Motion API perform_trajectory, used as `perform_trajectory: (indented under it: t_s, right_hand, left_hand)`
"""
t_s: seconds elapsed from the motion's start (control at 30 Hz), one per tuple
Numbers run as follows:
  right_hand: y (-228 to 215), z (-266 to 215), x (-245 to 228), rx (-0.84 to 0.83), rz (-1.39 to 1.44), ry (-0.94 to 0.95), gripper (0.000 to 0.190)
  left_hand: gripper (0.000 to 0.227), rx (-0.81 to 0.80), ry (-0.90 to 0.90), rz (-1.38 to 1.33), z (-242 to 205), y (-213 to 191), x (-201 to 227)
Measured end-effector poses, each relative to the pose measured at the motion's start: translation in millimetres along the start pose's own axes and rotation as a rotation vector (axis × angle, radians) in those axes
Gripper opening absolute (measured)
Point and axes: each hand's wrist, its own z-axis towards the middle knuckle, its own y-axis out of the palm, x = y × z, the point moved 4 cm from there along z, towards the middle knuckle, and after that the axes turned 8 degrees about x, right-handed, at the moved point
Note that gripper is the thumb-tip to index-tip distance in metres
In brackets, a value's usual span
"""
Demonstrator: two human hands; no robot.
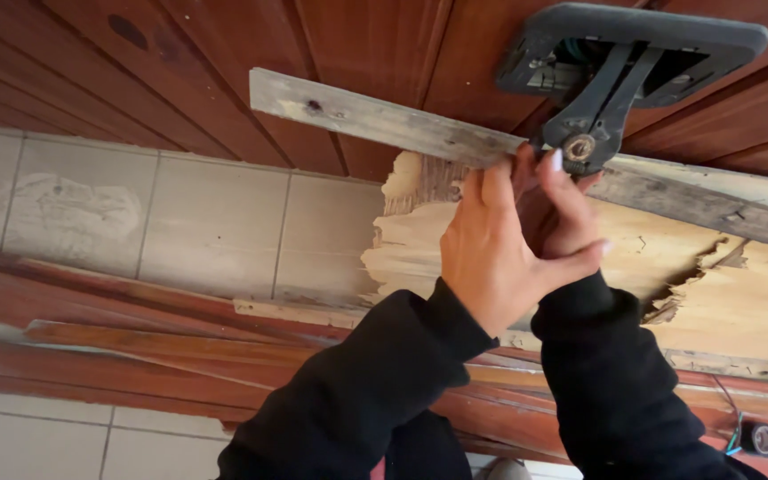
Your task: Stripping electrical wires and installing them into a ceiling-mounted junction box using a wire stripper
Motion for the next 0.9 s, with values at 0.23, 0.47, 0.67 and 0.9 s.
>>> perform_trajectory:
  t_s: [0.23, 0.47, 0.67, 0.9]
  right_hand:
    - [-5, -5, -17, -0.135, -0.052, 0.099, 0.054]
    - [-1, -12, -28, -0.103, -0.216, 0.019, 0.064]
    - [27, -20, -25, 0.317, -0.441, -0.162, 0.010]
    - [6, -29, -24, 0.509, -0.411, -0.296, 0.008]
  left_hand:
    - [0.045, -0.042, 0.134, -0.330, 22, -30, -9]
    - [0.023, -0.036, 0.237, -0.298, 29, -43, -17]
    - [0.024, -0.031, 0.058, -0.352, 9, -19, -20]
    - [0.035, -0.049, 0.062, -0.378, -23, 8, -11]
